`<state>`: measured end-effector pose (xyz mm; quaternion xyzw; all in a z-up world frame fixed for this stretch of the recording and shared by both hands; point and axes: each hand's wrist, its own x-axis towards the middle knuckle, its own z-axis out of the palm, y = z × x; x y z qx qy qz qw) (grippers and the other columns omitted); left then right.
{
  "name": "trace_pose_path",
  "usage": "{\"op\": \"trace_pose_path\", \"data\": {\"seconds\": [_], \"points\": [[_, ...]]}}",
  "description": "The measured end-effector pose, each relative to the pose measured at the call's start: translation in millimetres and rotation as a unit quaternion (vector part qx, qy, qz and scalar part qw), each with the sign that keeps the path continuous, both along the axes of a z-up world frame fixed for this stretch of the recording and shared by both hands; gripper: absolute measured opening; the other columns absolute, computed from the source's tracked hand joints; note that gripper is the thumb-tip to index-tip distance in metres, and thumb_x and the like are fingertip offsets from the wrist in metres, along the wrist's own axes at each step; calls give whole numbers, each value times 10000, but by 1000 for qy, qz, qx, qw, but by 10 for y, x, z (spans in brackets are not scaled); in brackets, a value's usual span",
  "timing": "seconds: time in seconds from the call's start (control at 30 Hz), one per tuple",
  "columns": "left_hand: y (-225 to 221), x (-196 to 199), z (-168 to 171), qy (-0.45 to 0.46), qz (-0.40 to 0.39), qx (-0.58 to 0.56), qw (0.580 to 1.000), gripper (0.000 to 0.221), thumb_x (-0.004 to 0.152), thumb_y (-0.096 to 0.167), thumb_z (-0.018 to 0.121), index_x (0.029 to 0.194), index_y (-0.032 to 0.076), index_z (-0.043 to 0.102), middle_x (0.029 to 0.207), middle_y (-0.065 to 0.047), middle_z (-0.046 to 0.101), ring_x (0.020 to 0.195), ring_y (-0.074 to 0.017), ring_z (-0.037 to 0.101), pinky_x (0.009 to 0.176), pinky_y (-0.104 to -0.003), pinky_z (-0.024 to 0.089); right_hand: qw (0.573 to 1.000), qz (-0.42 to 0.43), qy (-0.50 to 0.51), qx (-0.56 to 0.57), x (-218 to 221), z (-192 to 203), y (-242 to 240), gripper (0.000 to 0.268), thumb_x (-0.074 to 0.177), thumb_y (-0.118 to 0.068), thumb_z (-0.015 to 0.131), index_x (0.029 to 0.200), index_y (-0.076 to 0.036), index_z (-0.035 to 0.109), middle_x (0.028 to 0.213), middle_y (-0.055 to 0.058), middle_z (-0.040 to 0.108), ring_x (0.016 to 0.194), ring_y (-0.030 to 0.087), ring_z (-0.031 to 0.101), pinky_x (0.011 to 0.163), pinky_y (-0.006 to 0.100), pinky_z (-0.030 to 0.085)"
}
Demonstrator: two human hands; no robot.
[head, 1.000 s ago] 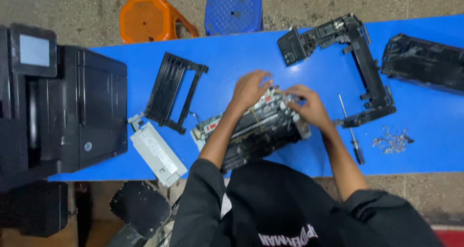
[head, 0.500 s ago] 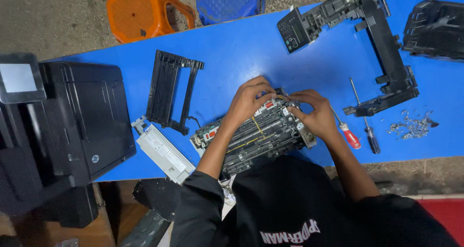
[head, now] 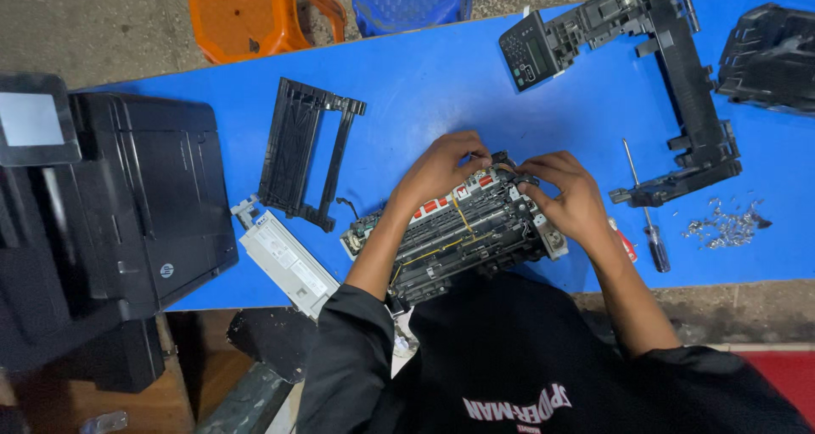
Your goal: The person disassembles a printer on a blue workbench, removes the circuit board, and manipulates internal components and wires. They use a screwdriver to loosen screws and reposition parts within the printer chassis.
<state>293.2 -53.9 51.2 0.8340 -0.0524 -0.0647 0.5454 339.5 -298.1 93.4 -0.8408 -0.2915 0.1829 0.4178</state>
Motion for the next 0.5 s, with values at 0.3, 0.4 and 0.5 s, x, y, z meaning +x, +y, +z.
{"op": "trace_pose_path", "data": {"seconds": [0.3,0.4,0.5], "points": [[-155,-236,118,-137,25,128,982,132,826,55,670,954,54,706,962,-84,643,949,-304,634,807,-421,525,993,72,-58,-71,-29,133,51,379,898,-110,683,1274,-120,729,1148,112,681,1086,331,616,939,441,475],[-343,-358,128,-133,49,235,962,137,782,43,652,917,44,679,943,-98,592,942,-306,614,783,-430,516,989,90,-64,-97,-10,136,58,414,898,-112,671,1308,-145,719,1149,107,667,1083,333,602,939,447,455],[-501,-429,137,-147,60,304,939,55,833,75,653,880,46,652,940,-92,574,925,-281,604,784,-419,506,987,94,-93,-89,2,137,75,401,889,-109,675,1287,-128,718,1192,119,663,1113,344,602,952,450,449]]}}
